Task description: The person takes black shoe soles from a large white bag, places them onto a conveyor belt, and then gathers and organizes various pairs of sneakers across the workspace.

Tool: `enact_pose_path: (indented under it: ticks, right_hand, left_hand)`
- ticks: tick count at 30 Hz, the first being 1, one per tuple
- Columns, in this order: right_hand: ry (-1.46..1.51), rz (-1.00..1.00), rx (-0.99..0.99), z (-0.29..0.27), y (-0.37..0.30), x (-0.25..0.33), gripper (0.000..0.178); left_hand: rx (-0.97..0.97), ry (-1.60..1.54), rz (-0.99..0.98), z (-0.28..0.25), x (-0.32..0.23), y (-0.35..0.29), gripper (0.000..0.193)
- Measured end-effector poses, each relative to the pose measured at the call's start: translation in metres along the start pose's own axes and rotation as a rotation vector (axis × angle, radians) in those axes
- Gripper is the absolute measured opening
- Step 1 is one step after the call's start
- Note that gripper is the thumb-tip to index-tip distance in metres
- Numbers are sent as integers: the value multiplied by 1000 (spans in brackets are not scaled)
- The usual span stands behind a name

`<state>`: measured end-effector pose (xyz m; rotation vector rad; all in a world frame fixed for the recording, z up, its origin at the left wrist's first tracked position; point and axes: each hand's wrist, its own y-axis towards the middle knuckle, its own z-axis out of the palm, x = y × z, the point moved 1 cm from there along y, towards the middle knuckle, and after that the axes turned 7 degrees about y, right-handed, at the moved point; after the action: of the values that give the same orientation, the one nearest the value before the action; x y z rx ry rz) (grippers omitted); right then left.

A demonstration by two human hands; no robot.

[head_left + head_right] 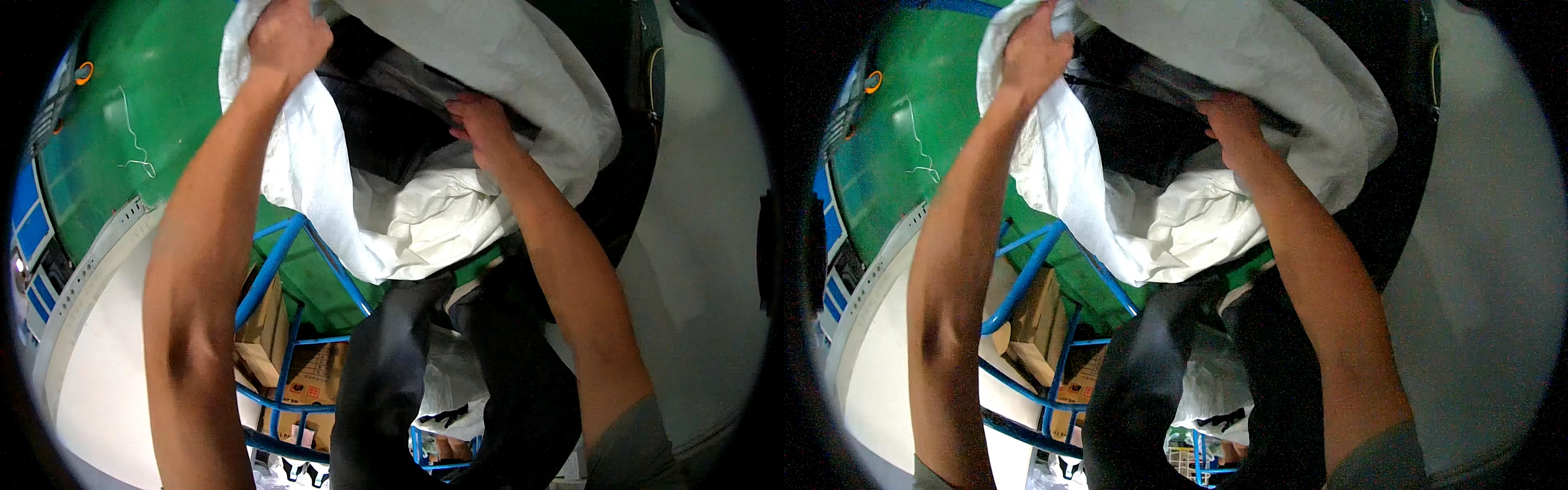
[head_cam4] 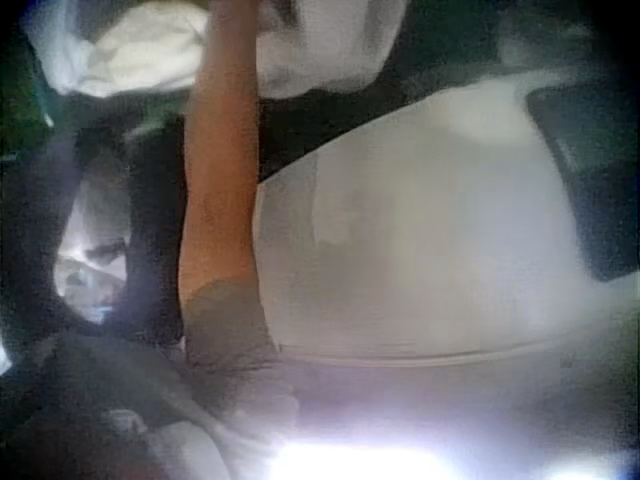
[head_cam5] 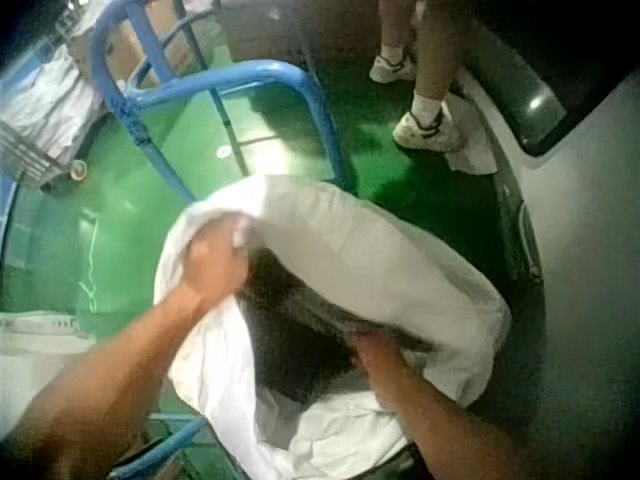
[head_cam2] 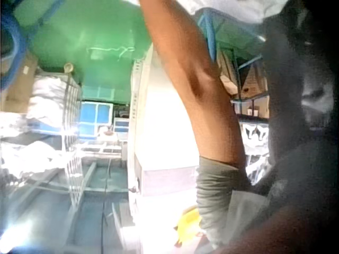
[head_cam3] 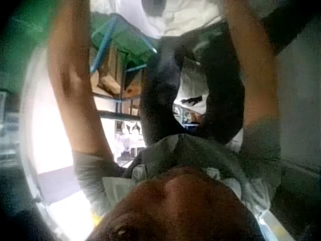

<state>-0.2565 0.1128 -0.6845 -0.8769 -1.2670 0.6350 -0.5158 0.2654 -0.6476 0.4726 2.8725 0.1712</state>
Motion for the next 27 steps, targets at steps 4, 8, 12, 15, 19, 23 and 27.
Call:
enact_pose_path:
  ticks: [4,8,12,15,19,23,27]
  right_hand:
    - [-170,215,-189,11,16,-15,39]
    - [-374,191,-213,3,13,-17,44]
    - [-915,79,91,21,9,10,41]
    - [-768,-386,127,48,32,11,34]
    - [-195,-566,333,40,120,-11,33]
    - [175,-212,301,112,41,29,35]
    - [322,-160,465,69,50,50,53]
  left_hand:
    - [392,75,-61,0,-19,2,23]
    - [631,34,-188,16,-88,-72,38]
    - [103,149,4,18,-30,-42,54]
    - [603,61,24,40,-11,0,66]
    - [554,245,103,79,-63,7,72]
    - [423,74,-158,57,5,-23,65]
    - [732,-1278,-422,13,-20,7,49]
